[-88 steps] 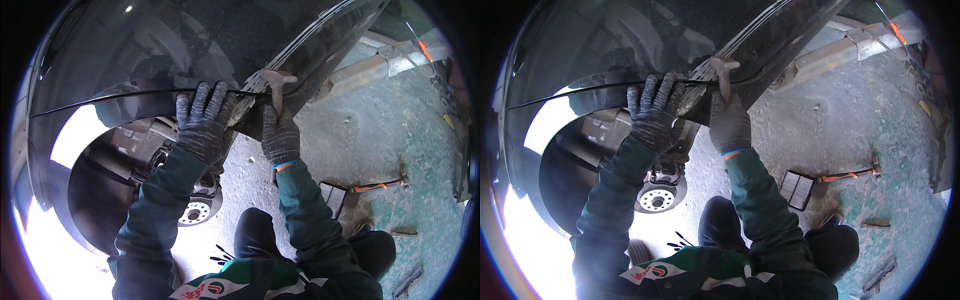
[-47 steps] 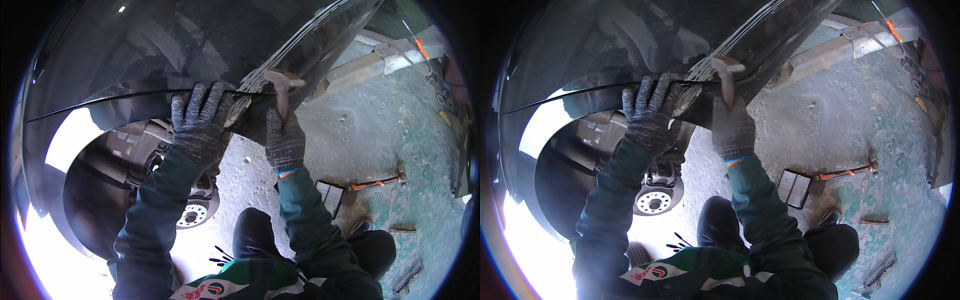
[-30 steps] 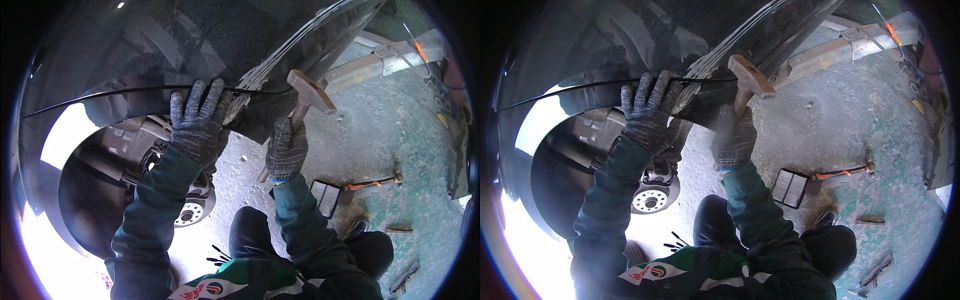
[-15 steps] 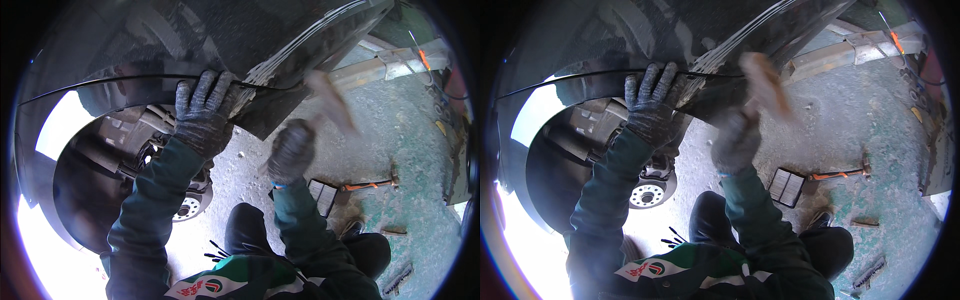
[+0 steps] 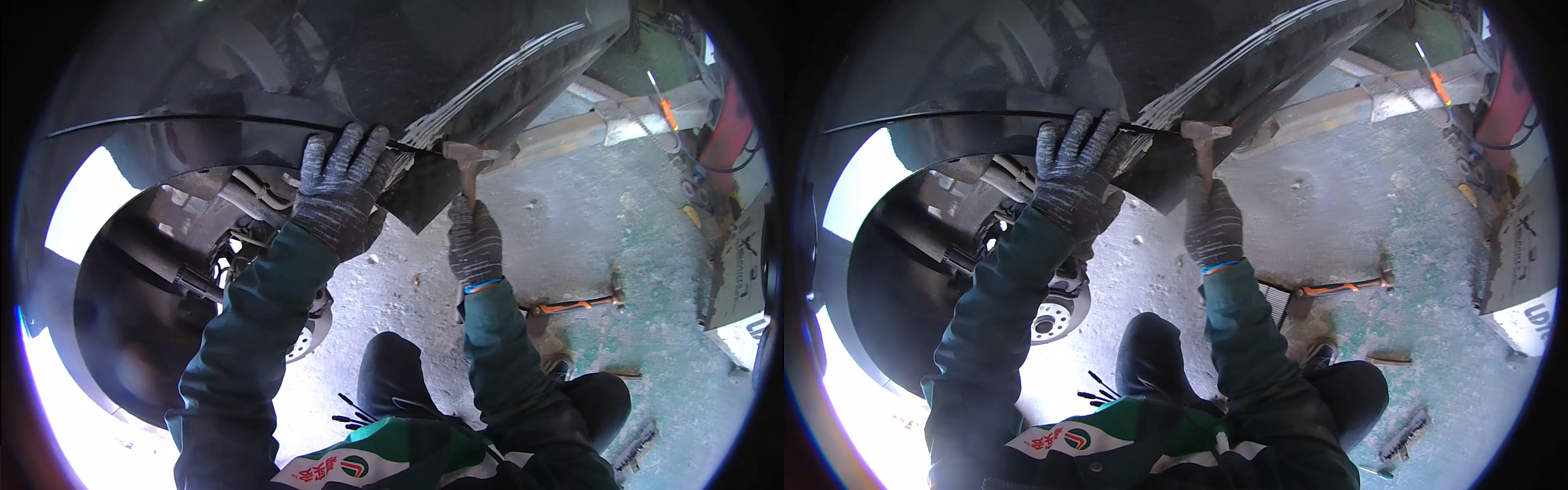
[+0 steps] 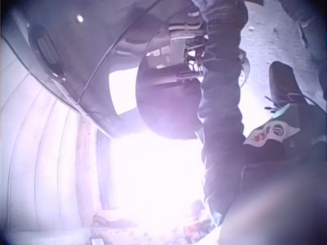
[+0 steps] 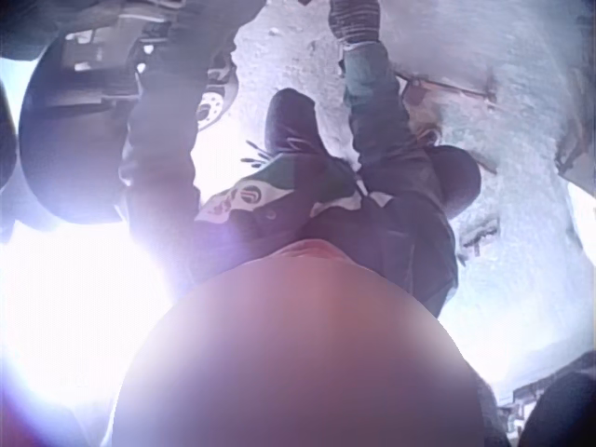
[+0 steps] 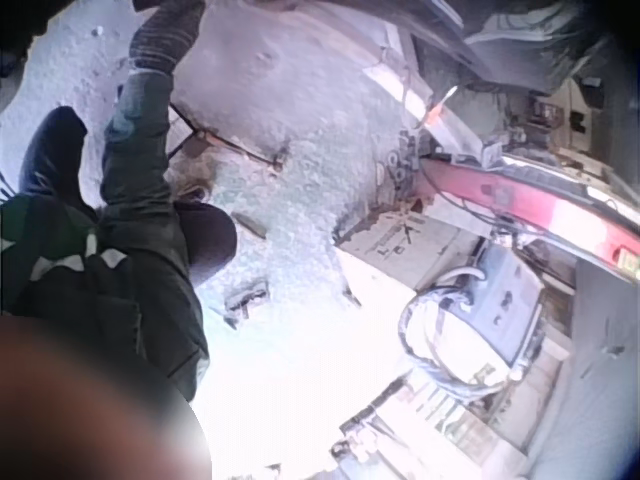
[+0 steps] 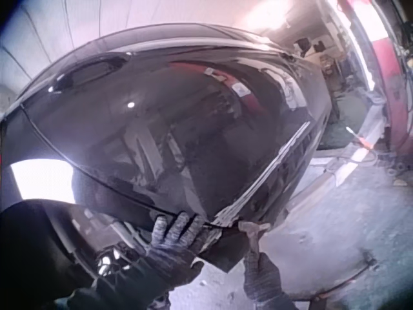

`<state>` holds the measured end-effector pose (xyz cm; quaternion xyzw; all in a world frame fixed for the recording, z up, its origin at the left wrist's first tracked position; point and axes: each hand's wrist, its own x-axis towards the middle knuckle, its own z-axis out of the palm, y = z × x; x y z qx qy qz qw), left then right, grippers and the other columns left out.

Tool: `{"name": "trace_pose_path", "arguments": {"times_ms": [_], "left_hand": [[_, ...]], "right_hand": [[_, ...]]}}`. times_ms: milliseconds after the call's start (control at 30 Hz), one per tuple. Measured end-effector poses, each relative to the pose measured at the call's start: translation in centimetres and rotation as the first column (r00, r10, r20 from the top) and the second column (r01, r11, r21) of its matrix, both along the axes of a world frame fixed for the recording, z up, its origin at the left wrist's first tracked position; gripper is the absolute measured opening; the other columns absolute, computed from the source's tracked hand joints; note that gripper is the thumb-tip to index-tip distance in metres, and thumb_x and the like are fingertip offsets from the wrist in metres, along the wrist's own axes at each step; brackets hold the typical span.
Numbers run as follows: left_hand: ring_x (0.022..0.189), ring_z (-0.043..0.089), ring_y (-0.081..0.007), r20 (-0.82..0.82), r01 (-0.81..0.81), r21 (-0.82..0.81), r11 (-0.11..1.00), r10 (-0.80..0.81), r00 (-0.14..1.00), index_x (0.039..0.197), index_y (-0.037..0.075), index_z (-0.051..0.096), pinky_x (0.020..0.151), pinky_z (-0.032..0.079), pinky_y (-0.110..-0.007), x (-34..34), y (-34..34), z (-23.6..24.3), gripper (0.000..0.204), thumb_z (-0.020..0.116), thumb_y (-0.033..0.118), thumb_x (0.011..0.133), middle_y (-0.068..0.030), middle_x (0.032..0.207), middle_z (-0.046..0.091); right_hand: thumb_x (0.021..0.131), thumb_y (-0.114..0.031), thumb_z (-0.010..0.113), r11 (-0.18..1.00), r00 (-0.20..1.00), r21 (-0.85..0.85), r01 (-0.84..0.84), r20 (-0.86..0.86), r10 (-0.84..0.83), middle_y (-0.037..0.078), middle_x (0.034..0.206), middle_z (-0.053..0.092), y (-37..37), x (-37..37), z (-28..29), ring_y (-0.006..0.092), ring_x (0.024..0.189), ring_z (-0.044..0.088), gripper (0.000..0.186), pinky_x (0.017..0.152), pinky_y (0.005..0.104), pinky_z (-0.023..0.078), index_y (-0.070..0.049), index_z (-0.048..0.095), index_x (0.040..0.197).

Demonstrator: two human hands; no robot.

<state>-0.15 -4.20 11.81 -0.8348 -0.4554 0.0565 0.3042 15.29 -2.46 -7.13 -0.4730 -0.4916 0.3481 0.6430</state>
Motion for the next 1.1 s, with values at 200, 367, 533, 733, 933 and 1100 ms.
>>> {"name": "trace_pose_path", "arguments": {"times_ms": [200,367,533,733,933,1100], "left_hand": [[0.150,0.021,-0.0363,0.051,0.105,-0.148,0.983,-0.098,0.994,0.147,-0.003,0.043,0.122,0.009,-0.058,-0.8,0.2,-2.3,0.080,0.066,0.038,0.083,-0.0197,0.156,0.036],[0.150,0.021,-0.0373,0.155,0.126,-0.111,0.986,-0.108,0.982,0.146,-0.005,0.042,0.124,0.010,-0.053,-1.2,0.7,-6.7,0.080,0.062,0.041,0.084,-0.0234,0.157,0.033],[0.149,0.023,-0.0383,0.242,0.133,0.028,0.991,-0.136,0.961,0.143,-0.003,0.047,0.124,0.011,-0.051,-1.1,-0.6,-11.1,0.078,0.065,0.037,0.079,-0.0239,0.158,0.030],[0.132,0.049,-0.0367,0.574,0.274,0.176,0.946,-0.324,0.752,0.098,0.002,0.070,0.119,0.028,-0.052,-1.9,-2.2,-14.1,0.033,0.063,0.029,0.081,-0.0238,0.126,0.061],[0.088,0.065,-0.0290,0.966,0.111,0.256,0.960,-0.258,0.007,0.099,0.005,0.071,0.086,0.051,-0.042,-2.4,-3.0,-15.3,0.021,0.073,0.019,0.083,-0.0130,0.092,0.070],[0.089,0.066,-0.0328,0.955,-0.036,0.148,0.988,-0.152,-0.254,0.114,0.001,0.065,0.082,0.053,-0.041,-2.3,-0.2,-14.2,0.035,0.073,0.021,0.086,-0.0184,0.095,0.068]], "right_hand": [[0.094,-0.039,0.068,0.931,0.759,-0.334,-0.149,-0.642,-0.108,-0.003,0.061,0.048,-1.9,4.9,-2.3,0.0116,0.043,0.045,0.028,0.038,0.0309,0.036,-0.014,0.056,0.095],[0.098,-0.031,0.058,0.762,0.887,-0.635,-0.126,-0.416,-0.200,0.002,0.057,0.051,-4.6,12.1,-12.1,0.0198,0.043,0.050,0.028,0.039,0.0373,0.041,-0.015,0.054,0.075],[0.093,-0.027,0.058,0.563,0.751,-0.826,0.026,0.388,0.534,0.011,0.069,0.062,-11.0,22.1,-31.4,0.0282,0.058,0.061,0.024,0.052,0.0420,0.051,-0.009,0.063,0.078],[0.090,-0.027,0.058,0.485,0.714,-0.871,-0.077,0.292,0.637,0.013,0.079,0.067,-15.2,22.6,-39.5,0.0298,0.070,0.066,0.020,0.059,0.0431,0.053,-0.010,0.068,0.084],[0.090,-0.027,0.058,0.369,0.498,-0.926,0.082,0.359,0.789,0.011,0.077,0.066,-17.7,17.1,-31.1,0.0286,0.068,0.065,0.020,0.058,0.0425,0.052,-0.011,0.067,0.084],[0.090,-0.027,0.058,0.339,0.423,-0.932,0.131,0.362,0.831,0.010,0.075,0.065,-18.8,15.7,-28.2,0.0277,0.066,0.064,0.019,0.057,0.0419,0.051,-0.011,0.067,0.083]]}}
